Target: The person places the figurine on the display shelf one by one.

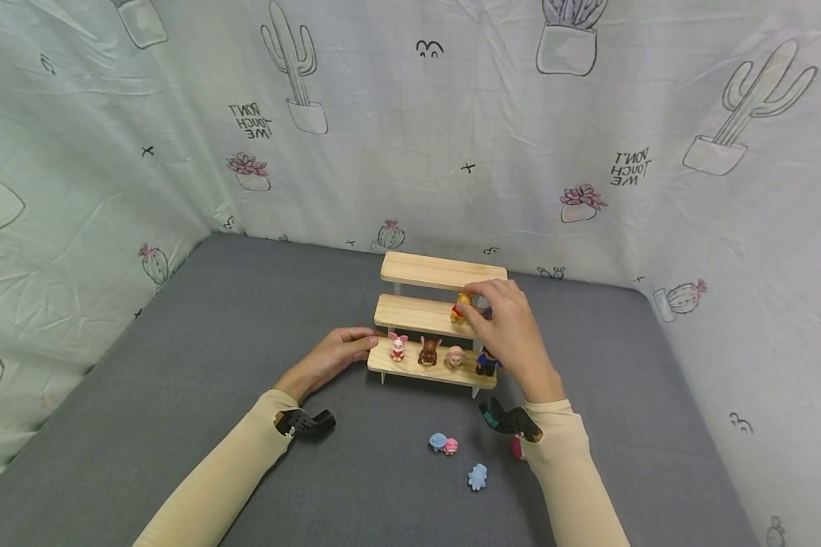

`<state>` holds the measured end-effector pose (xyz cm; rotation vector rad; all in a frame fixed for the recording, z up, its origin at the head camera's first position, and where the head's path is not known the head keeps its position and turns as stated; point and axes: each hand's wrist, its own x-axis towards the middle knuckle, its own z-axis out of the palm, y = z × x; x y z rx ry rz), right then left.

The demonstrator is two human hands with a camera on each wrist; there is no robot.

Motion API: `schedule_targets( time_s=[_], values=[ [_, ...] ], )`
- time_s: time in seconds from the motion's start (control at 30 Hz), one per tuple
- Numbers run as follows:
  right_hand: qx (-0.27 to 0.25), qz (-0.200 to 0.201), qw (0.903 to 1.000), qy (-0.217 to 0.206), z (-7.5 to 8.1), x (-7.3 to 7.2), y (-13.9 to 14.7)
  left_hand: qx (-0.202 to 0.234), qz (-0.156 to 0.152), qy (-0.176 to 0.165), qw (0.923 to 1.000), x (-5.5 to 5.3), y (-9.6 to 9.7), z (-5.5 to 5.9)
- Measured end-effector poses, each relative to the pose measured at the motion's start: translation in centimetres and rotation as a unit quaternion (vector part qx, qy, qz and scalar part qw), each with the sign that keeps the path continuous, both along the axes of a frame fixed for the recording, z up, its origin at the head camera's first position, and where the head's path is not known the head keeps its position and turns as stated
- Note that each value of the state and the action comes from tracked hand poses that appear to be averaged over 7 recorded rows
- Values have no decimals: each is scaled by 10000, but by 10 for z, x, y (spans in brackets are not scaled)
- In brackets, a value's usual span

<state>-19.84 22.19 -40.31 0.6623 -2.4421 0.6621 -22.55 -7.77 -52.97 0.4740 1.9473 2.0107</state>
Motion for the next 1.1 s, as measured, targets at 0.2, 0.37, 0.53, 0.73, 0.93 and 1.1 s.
schedule_targets(
  time_s=[0.2, 0.37, 0.53, 0.73, 0.93, 1.1],
  values=[
    [-63, 57, 9997, 241, 7, 9, -1, 35, -3, -14, 10000, -1, 0, -1],
    [-152, 147, 9988, 439, 13, 18, -4, -15, 2, -1, 10000, 2, 0, 1],
    [-484, 404, 9971, 425, 19, 27, -6, -16, -4, 6, 10000, 3, 1, 2],
    [-788, 688, 9933, 485, 24, 38, -6, -32, -51, 59, 10000, 3, 1, 2],
    [-910, 990, 9890, 621, 26, 45, -5, -36, -62, 47, 10000, 3, 0, 3],
    [-901, 1129, 9872, 678, 26, 50, -5, -75, -45, 42, 10000, 4, 0, 3]
  ],
)
